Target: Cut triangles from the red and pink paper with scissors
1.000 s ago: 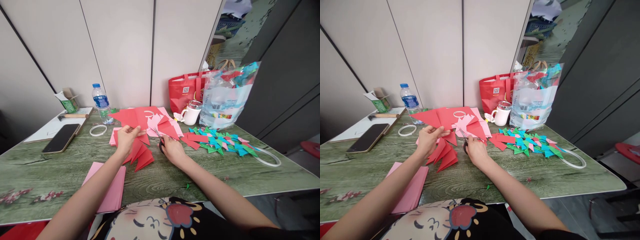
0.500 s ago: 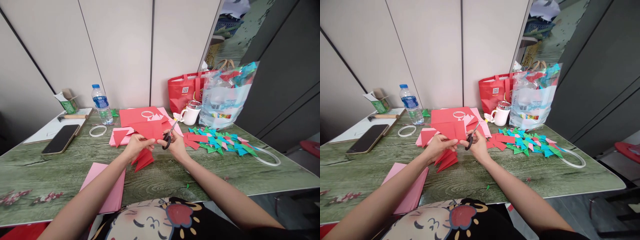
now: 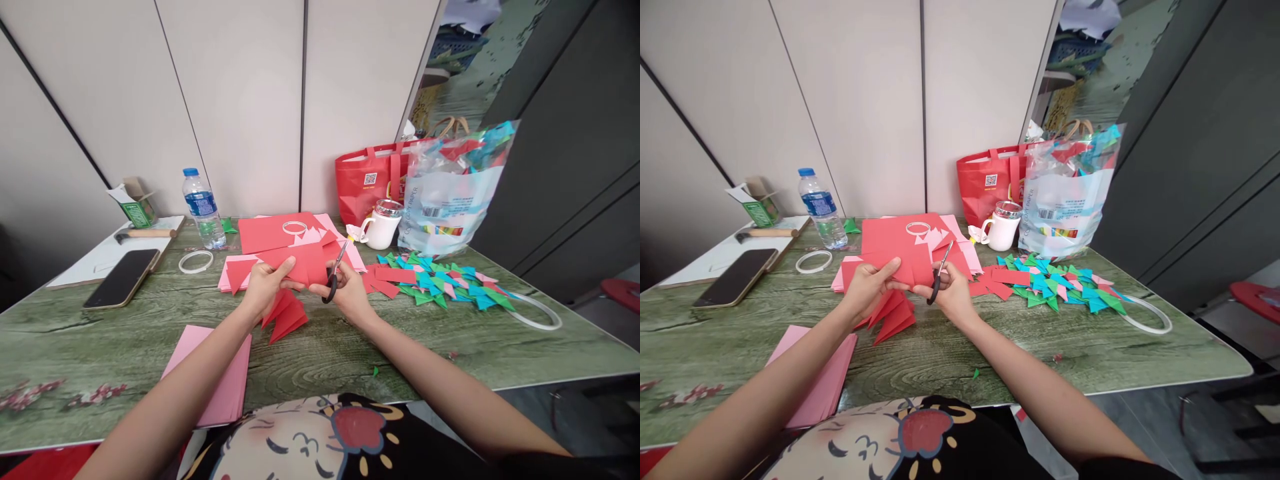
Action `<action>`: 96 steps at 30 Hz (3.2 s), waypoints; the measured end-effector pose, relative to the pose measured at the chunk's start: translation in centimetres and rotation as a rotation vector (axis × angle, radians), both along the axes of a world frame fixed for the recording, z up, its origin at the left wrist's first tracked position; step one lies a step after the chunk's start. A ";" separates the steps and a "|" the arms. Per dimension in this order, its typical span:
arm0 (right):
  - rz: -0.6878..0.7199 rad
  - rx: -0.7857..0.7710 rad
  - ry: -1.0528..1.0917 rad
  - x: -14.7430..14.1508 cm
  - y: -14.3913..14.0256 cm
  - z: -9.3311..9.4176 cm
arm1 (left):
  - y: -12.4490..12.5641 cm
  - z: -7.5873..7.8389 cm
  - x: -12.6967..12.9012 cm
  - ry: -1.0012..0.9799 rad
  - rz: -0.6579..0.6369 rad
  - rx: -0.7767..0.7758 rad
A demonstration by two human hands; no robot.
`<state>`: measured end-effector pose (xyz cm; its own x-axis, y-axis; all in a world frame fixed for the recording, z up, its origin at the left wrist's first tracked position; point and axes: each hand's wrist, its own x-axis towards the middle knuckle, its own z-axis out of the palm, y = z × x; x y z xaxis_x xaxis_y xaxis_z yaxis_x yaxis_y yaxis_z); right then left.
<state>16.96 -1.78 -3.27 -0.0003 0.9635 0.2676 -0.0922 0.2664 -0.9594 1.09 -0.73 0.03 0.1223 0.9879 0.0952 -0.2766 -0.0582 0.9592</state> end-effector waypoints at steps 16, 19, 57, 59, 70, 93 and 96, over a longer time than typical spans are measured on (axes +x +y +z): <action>0.054 -0.015 0.055 -0.5 -0.3 0.0 | -0.4 -0.5 0.6 0.097 0.043 0.019; 0.061 -0.011 0.042 -0.3 -0.3 0.0 | -0.2 -0.4 0.4 0.100 0.074 -0.017; 0.495 -0.128 -0.071 -0.3 -0.8 -0.2 | -0.9 1.8 0.0 0.364 0.071 0.159; 0.495 -0.131 -0.069 -0.3 -0.8 -0.3 | -1.0 1.8 0.0 0.378 0.073 0.163; 0.488 -0.141 -0.084 -0.4 -0.9 0.0 | -0.8 1.4 0.1 0.381 0.065 0.151; 0.453 -0.095 -0.114 -0.5 -0.8 -0.4 | -0.9 1.4 0.1 0.361 0.055 0.139; 0.438 -0.097 -0.109 -0.5 -0.8 -0.4 | -0.8 1.3 0.1 0.359 0.047 0.132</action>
